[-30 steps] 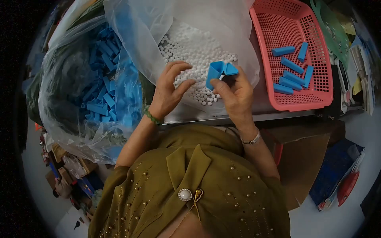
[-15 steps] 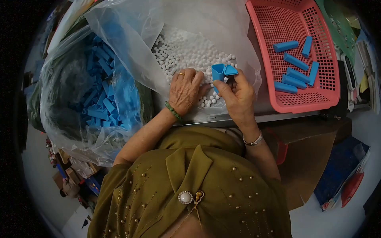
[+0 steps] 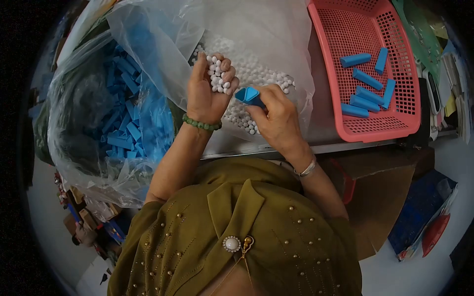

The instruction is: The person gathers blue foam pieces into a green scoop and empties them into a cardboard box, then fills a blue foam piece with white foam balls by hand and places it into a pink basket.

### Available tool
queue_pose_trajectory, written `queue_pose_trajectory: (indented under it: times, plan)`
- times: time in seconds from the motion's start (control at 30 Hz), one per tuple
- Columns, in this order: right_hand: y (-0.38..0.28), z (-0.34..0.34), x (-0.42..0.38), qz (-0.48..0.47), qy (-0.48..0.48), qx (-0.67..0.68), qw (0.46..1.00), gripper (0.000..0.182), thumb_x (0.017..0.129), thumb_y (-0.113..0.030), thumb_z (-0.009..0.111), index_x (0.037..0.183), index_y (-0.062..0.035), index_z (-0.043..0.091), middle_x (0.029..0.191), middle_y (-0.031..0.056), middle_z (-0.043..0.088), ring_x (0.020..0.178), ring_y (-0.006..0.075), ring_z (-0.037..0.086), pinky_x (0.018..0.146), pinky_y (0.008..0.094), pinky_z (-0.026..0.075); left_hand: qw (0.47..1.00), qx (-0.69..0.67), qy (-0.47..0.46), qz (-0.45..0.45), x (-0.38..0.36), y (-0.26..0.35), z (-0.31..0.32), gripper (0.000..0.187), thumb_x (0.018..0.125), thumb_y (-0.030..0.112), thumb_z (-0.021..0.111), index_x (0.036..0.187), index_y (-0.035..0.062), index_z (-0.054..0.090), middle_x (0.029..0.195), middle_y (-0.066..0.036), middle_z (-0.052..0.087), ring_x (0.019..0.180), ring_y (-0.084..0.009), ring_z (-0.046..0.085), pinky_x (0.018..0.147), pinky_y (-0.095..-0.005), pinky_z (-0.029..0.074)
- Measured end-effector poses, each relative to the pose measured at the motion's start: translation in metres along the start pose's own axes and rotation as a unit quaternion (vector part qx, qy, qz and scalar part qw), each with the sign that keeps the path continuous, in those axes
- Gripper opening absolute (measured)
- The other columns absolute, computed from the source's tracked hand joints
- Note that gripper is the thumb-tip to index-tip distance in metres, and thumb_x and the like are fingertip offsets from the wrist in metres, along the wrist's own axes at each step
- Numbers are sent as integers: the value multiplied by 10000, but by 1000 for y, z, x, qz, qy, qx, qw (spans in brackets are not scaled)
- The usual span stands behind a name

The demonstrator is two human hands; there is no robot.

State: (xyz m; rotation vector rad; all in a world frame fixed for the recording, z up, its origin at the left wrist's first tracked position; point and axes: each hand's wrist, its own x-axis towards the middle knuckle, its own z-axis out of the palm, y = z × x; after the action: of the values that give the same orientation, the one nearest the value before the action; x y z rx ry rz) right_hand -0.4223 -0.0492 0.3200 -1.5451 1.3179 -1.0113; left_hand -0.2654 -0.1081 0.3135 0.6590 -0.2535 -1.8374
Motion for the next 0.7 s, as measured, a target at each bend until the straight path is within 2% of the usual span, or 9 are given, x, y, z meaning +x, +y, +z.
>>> queue_pose_trajectory:
  times: [0.07, 0.13, 0.17, 0.3, 0.37, 0.6, 0.67, 0.7]
  plan:
    - [5, 6, 2, -55, 11, -58, 997, 306, 738, -11, 659, 1037, -6, 594, 893, 136, 560, 685, 280, 588, 592, 344, 465, 999, -25, -24, 12, -4, -1, 12, 367, 961, 418, 435, 910, 65, 525, 758, -37, 491, 636, -142, 454, 535, -288, 380]
    - [2, 7, 5, -46, 13, -58, 997, 303, 734, -13, 661, 1030, -9, 595, 893, 137, 560, 697, 290, 590, 599, 352, 465, 998, 7, -19, 64, -8, -3, 20, 370, 959, 417, 437, 919, 63, 537, 760, -41, 494, 670, -158, 458, 633, -326, 412]
    - [0, 8, 6, -37, 16, -57, 998, 301, 730, -15, 662, 1024, -13, 597, 894, 138, 560, 709, 301, 593, 606, 361, 466, 998, 7, -17, 65, -8, -4, 20, 370, 959, 417, 437, 919, 63, 537, 760, -41, 494, 670, -158, 458, 633, -326, 412]
    - [0, 9, 8, -36, 26, -56, 997, 287, 734, -17, 662, 1014, -12, 597, 894, 134, 560, 708, 292, 593, 606, 357, 466, 993, 33, -13, 116, -10, -5, 20, 361, 962, 397, 434, 914, 52, 529, 771, -51, 519, 648, -156, 496, 652, -330, 459]
    - [-1, 9, 8, -61, 38, -56, 996, 285, 729, 31, 678, 1006, -4, 622, 887, 79, 569, 683, 138, 553, 569, 256, 441, 991, 44, -11, 129, -10, -5, 22, 356, 961, 387, 440, 917, 45, 528, 774, -54, 520, 650, -154, 497, 655, -335, 466]
    - [1, 9, 7, -50, 42, -41, 997, 282, 738, 39, 676, 1012, 4, 617, 895, 75, 567, 702, 124, 550, 596, 244, 444, 987, 44, -46, 147, -11, -4, 25, 308, 967, 325, 448, 945, 32, 539, 778, -57, 527, 648, -147, 492, 665, -348, 478]
    - [1, 9, 6, -52, 45, 11, 998, 286, 759, -5, 662, 1039, -16, 605, 931, 110, 579, 719, 205, 600, 614, 299, 473, 988, 40, -45, 144, -11, -3, 24, 306, 968, 320, 447, 950, 31, 543, 777, -55, 529, 646, -147, 490, 666, -351, 480]
    - [0, 8, 6, -51, 45, 11, 998, 286, 759, -5, 662, 1039, -16, 605, 931, 110, 579, 719, 205, 600, 614, 299, 473, 989, 31, -42, 142, -10, -3, 23, 304, 967, 318, 449, 952, 30, 546, 775, -53, 531, 646, -146, 489, 665, -356, 481]
